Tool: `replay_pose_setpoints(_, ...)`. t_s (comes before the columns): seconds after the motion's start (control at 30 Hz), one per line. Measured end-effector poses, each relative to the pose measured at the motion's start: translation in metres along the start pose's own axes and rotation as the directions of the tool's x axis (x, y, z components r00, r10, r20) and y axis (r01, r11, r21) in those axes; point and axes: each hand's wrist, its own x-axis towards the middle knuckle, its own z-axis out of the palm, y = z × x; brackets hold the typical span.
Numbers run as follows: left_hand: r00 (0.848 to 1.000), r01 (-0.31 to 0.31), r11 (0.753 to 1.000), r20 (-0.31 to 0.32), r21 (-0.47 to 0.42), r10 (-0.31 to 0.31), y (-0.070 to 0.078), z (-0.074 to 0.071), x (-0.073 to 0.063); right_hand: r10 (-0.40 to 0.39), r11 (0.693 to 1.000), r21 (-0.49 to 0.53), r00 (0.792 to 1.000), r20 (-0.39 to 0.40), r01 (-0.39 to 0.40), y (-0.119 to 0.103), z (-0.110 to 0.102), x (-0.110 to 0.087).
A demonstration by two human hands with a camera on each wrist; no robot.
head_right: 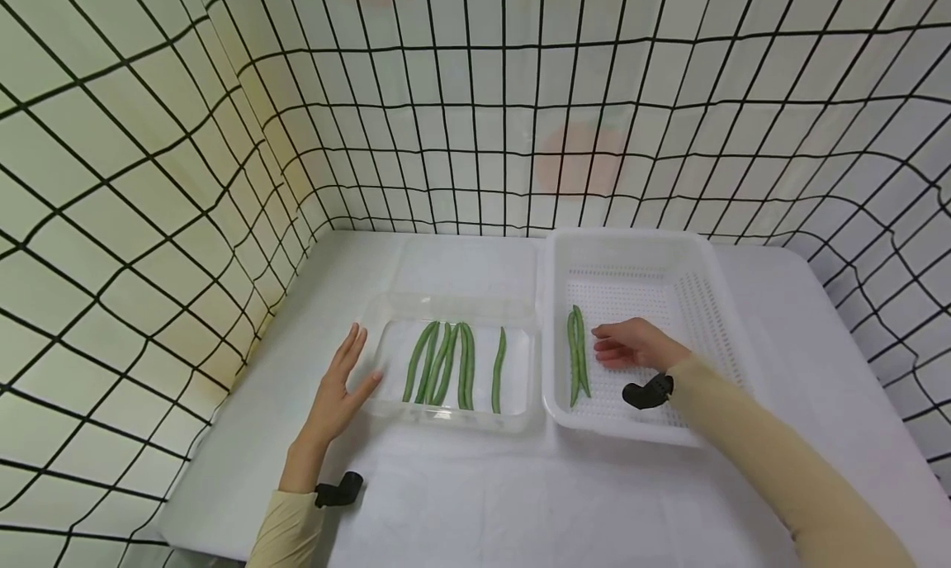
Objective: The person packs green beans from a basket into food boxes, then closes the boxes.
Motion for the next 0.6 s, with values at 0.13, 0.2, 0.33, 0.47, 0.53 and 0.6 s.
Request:
replay_pose_setpoints(0.13,1.000,0.003,1.000,0.003,-0.001,-0.003,0.000,0.000,0.000,-0.014,1.000,-0.023,1.000,0.017,0.015,-0.004,0.011,0.003)
replay_pose_setpoints(0.2,1.000,0.003,1.000,0.005,-0.004,-0.003,0.000,0.000,0.000,-0.019,0.999,-0.029,1.000,0.024,0.020,-0.005,0.016,0.004)
replay_pose_setpoints(0.33,1.000,0.001,1.000,0.003,-0.001,-0.001,-0.001,0.001,0.000,-0.020,0.999,-0.035,1.000,0.017,0.020,-0.008,0.024,0.008)
replay_pose_setpoints(0.47,1.000,0.000,1.000,0.002,0.001,0.000,-0.001,0.000,0.000,-0.019,0.999,-0.036,1.000,-0.005,0.019,-0.010,0.032,0.011)
replay_pose_setpoints(0.53,1.000,0.002,1.000,0.002,0.002,-0.002,-0.001,0.000,0.000,-0.021,0.999,-0.050,1.000,-0.014,0.021,-0.011,0.036,0.013)
replay_pose_setpoints(0.6,1.000,0.005,1.000,0.003,0.001,-0.005,-0.001,0.000,0.000,-0.020,0.997,-0.070,0.999,-0.031,0.018,-0.010,0.038,0.016)
